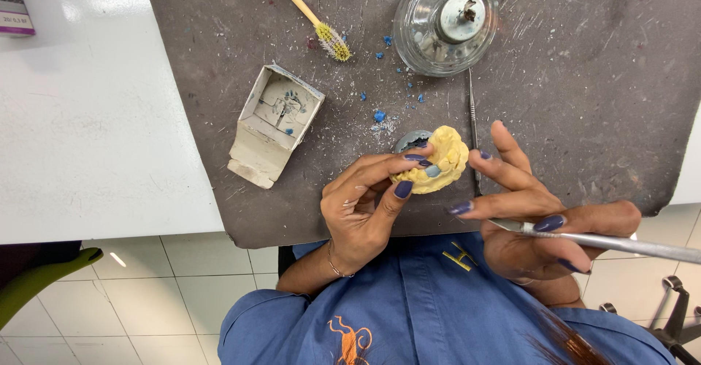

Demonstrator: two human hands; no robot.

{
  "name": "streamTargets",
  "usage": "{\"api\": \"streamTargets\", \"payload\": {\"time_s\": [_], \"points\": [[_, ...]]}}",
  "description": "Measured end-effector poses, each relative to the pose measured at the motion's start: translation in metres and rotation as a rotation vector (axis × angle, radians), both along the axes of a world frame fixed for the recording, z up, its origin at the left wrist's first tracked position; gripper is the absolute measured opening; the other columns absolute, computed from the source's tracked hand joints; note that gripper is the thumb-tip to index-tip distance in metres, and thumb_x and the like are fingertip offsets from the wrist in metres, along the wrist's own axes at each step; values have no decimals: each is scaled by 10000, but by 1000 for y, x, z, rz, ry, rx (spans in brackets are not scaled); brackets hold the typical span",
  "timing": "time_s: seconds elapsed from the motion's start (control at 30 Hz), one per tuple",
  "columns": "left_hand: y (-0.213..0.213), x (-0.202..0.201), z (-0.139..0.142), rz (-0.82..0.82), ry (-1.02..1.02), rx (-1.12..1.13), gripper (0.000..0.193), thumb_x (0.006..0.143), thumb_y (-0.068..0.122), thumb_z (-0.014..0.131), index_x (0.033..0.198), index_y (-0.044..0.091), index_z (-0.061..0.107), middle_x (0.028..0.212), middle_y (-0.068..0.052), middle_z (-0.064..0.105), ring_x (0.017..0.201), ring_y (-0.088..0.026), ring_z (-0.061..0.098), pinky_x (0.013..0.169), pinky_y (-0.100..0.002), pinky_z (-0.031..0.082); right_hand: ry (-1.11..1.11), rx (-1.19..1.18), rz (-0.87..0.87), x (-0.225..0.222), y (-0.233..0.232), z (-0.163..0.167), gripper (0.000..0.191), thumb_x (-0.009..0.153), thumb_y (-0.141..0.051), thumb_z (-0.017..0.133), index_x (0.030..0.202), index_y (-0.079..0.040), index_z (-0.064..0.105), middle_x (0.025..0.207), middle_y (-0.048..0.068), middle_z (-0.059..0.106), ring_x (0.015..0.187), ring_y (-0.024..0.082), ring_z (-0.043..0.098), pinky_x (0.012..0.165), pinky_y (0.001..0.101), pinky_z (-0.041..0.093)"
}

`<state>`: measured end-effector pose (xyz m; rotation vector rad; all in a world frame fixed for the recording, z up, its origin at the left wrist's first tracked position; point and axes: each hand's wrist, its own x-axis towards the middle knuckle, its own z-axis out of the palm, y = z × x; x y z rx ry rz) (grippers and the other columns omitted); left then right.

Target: The person holds a yellow dental impression with a blue wax pattern in one hand and a metal wax carving instrument in the other. They repeatedly dip the instrument tip into a heated wax pot on the bench and apply and shape wax onto the teeth area of the denture pattern, turning the model to reach different sides.

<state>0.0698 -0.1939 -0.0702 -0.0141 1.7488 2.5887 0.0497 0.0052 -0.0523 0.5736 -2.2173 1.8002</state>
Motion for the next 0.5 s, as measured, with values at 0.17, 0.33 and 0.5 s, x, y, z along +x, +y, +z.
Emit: {"api": "streamTargets", "payload": {"time_s": [0.17, 0.33, 0.5], "points": [[4, -1, -6, 22, 36, 49, 297, 1056, -33, 660, 1314, -43, 513, 1336, -269, 674, 1235, -284, 687, 1049, -361, 620, -22, 483, 94, -10, 0, 28, 558, 1124, -448, 223, 901, -149, 638, 925, -36, 770, 1372, 255, 491, 1340, 569, 134], [6, -2, -10, 75, 106, 13, 282, 1045, -57, 670, 1265, -26, 497, 1242, -262, 685, 1307, -371, 636, 1061, -398, 628, 237, 165, -151, -18, -11, 13, 415, 1033, -522, 446, 976, -112, 466, 1032, -18, 717, 1250, 152, 625, 1097, 401, 470], [6, -2, -13, 110, 132, 4, 287, 1034, -61, 679, 1223, -7, 470, 1194, -266, 703, 1313, -394, 641, 1045, -404, 636, 86, 74, -36, -1, 2, -4, 277, 960, -299, 714, 1005, -91, 538, 1103, 99, 683, 1068, 259, 758, 839, 326, 671]]}}
